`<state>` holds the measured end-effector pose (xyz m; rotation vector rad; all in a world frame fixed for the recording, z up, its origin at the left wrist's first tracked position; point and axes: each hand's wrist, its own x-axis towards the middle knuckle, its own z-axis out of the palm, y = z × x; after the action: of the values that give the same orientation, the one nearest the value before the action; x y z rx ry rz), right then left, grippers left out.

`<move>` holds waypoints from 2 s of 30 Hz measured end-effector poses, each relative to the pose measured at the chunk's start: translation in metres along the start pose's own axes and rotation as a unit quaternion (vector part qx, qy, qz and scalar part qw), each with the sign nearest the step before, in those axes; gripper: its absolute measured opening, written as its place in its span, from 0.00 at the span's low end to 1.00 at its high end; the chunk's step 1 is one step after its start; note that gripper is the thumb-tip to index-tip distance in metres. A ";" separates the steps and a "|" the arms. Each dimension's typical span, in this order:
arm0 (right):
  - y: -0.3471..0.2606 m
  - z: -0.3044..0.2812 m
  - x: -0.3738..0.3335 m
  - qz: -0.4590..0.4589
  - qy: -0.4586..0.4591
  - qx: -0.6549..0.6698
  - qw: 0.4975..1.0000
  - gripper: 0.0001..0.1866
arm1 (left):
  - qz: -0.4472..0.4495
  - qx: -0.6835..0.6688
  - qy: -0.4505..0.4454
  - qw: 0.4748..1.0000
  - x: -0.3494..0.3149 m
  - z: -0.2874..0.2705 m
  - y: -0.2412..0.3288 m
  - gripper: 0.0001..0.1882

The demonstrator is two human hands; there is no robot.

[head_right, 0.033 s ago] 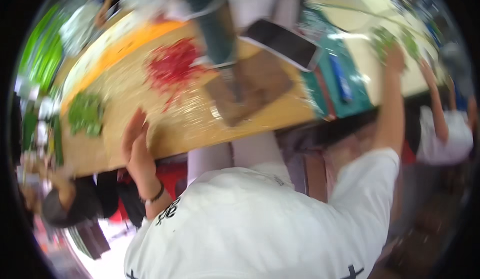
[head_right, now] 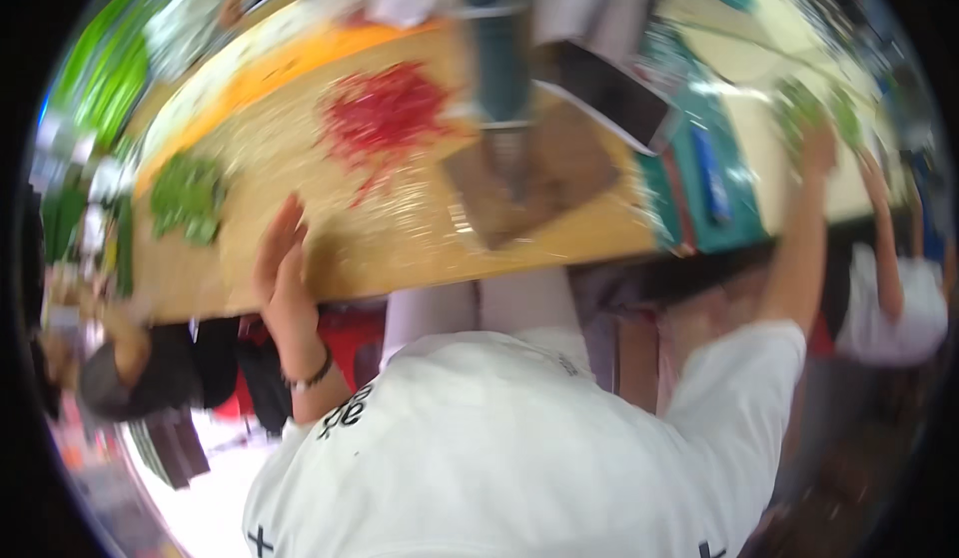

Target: The person repeatedly picks up green translucent plastic frames and inserts small red plastic strips into them. The person uses a handheld tool to press the strips into the frames and places the finished units on a wooden table.

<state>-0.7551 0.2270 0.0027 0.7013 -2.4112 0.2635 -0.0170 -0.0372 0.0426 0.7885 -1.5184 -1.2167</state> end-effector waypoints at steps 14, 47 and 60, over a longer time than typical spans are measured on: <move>-0.294 -0.279 -0.217 -0.548 -0.526 0.458 0.462 0.15 | -0.032 0.679 0.176 0.712 0.156 -0.302 -0.025 0.44; -0.517 -0.255 -0.266 -0.450 -0.062 0.278 0.846 0.11 | 0.188 0.579 0.019 0.793 0.041 -0.081 0.027 0.30; -0.512 -0.259 -0.260 -0.438 -0.092 0.306 0.840 0.04 | 0.242 0.421 0.026 0.874 0.015 -0.061 0.014 0.09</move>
<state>-0.1726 -0.0046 0.0623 2.0960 -1.8732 0.5928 0.0377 -0.0659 0.0604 0.8838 -2.0544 -0.1154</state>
